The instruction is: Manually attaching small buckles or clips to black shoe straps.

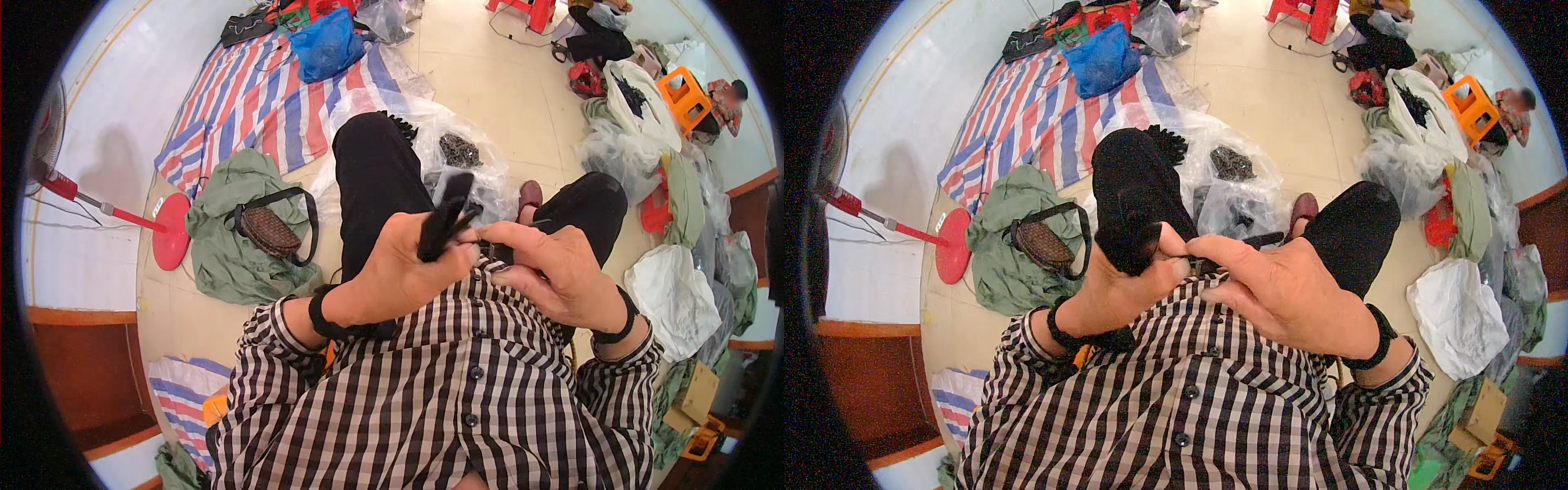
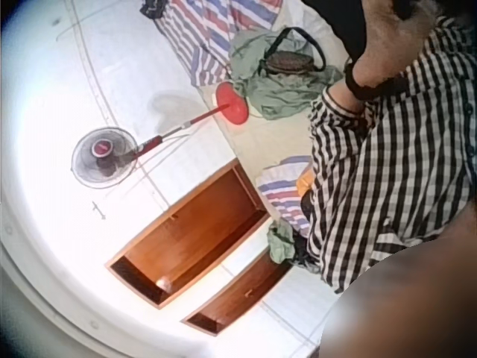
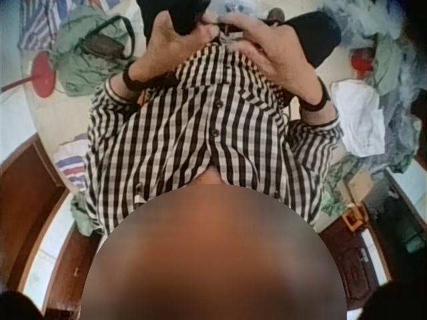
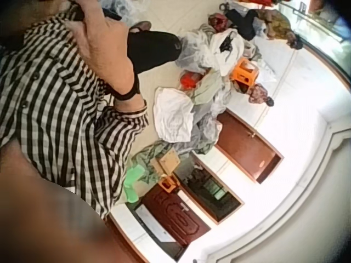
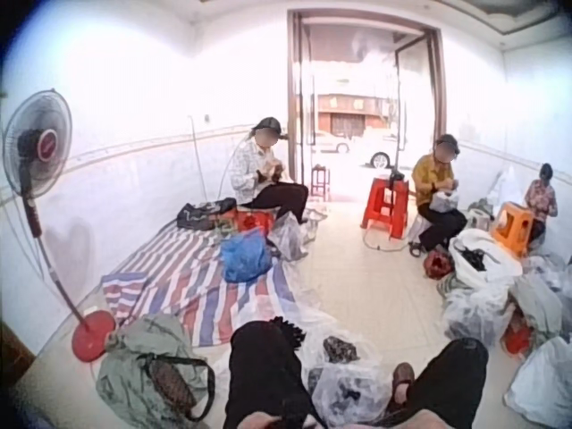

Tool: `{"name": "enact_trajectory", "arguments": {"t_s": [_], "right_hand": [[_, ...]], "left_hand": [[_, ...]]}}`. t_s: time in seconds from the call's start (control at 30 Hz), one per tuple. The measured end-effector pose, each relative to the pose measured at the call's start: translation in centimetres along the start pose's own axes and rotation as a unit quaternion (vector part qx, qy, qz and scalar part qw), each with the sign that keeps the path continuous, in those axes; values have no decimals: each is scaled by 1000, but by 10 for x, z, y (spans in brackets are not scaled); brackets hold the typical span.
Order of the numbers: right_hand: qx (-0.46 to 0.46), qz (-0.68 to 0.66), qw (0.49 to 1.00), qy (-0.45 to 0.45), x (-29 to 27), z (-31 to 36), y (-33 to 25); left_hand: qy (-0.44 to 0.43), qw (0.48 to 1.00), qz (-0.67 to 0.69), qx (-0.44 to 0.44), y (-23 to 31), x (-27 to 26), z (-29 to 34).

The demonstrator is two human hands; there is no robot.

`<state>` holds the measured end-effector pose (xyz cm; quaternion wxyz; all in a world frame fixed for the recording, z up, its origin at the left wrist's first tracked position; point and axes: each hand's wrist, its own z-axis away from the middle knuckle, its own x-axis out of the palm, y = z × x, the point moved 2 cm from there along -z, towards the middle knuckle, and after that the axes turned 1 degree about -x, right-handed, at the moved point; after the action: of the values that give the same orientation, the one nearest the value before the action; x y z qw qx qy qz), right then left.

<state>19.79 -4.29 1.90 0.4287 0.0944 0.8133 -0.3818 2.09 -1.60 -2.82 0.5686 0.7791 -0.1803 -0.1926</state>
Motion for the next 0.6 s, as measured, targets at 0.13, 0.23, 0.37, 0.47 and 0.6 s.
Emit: {"name": "enact_trajectory", "arguments": {"t_s": [0.13, 0.23, 0.37, 0.47, 0.6], "right_hand": [[-8, 27, 999, 42, 6, 4, 5], [-3, 5, 998, 56, 10, 1, 6], [-9, 11, 996, 85, 17, 2, 12], [-33, 49, 994, 90, 18, 2, 16], [-55, 151, 986, 48, 15, 0, 12]], "left_hand": [[-11, 987, 116, -107, 12, -1, -7], [-18, 968, 189, -162, 11, -1, -8], [-40, 964, 203, -165, 6, 1, -7], [-36, 962, 203, -178, 7, 1, -7], [-42, 960, 208, -184, 4, 0, -5]]}}
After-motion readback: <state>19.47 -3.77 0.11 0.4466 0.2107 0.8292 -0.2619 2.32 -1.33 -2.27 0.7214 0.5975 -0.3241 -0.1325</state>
